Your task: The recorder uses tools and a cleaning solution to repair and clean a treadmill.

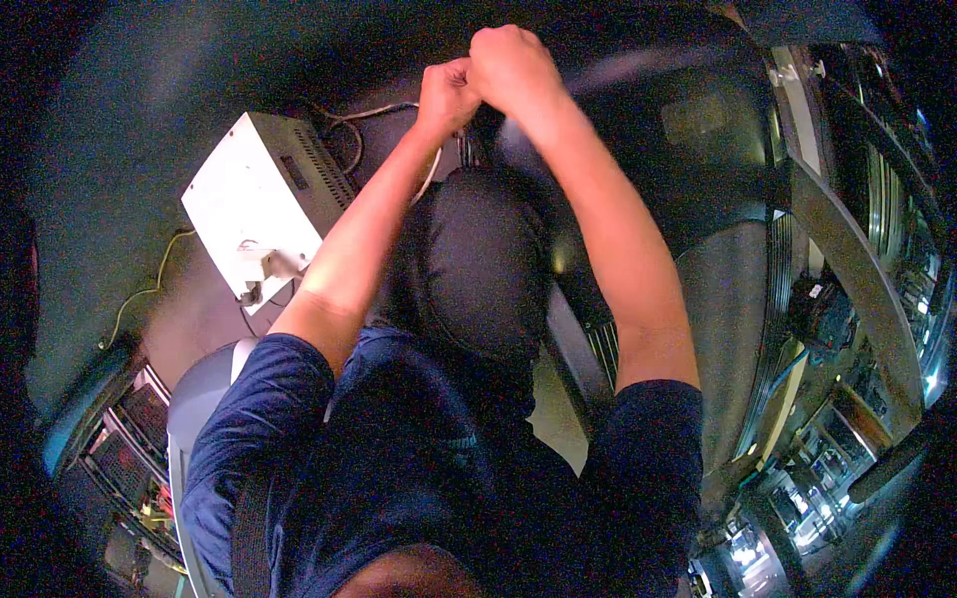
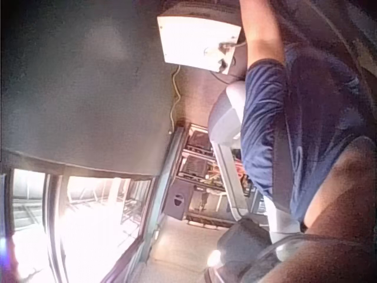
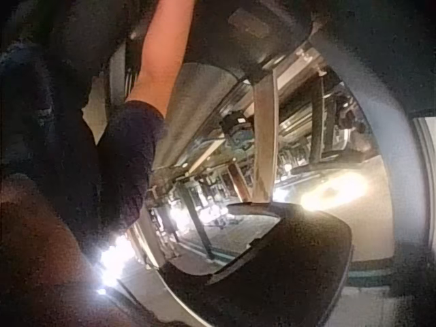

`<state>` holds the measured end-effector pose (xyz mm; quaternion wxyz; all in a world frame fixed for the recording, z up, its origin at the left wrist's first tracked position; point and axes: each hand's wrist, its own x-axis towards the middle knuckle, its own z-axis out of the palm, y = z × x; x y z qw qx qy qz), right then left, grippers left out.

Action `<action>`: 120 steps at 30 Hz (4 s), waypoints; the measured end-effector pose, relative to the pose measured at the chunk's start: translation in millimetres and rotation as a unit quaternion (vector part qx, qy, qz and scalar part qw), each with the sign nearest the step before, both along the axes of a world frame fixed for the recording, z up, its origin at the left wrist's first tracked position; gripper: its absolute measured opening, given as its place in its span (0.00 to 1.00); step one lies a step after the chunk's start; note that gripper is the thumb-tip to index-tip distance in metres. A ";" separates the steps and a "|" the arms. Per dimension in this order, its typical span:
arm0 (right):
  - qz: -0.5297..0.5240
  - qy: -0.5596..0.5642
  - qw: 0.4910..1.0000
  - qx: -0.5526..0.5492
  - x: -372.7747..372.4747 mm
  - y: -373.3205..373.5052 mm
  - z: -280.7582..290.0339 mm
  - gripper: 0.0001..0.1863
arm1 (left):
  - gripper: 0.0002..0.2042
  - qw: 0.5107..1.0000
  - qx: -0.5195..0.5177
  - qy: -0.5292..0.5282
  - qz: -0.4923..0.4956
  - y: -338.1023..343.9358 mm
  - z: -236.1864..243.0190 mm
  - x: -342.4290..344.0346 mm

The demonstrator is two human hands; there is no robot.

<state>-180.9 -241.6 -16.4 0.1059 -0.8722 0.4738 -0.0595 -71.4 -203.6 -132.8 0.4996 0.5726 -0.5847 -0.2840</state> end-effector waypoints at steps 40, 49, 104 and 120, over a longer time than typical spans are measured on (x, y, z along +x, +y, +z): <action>0.005 0.035 0.996 0.082 -18.0 -1.8 17.8 0.23 | 0.10 0.994 0.037 0.047 -0.094 0.6 -6.9 12.4; 0.335 0.005 0.942 0.025 -48.6 -27.0 15.1 0.10 | 0.10 0.974 0.095 0.042 -0.202 -6.8 7.7 16.5; -0.068 -0.021 0.997 0.009 -19.2 9.9 -10.7 0.18 | 0.10 0.997 -0.022 0.064 -0.031 9.5 -4.0 -9.9; -0.048 -0.160 0.986 -0.007 0.1 7.6 -14.0 0.14 | 0.08 0.996 0.014 -0.084 0.028 17.2 -4.7 -8.4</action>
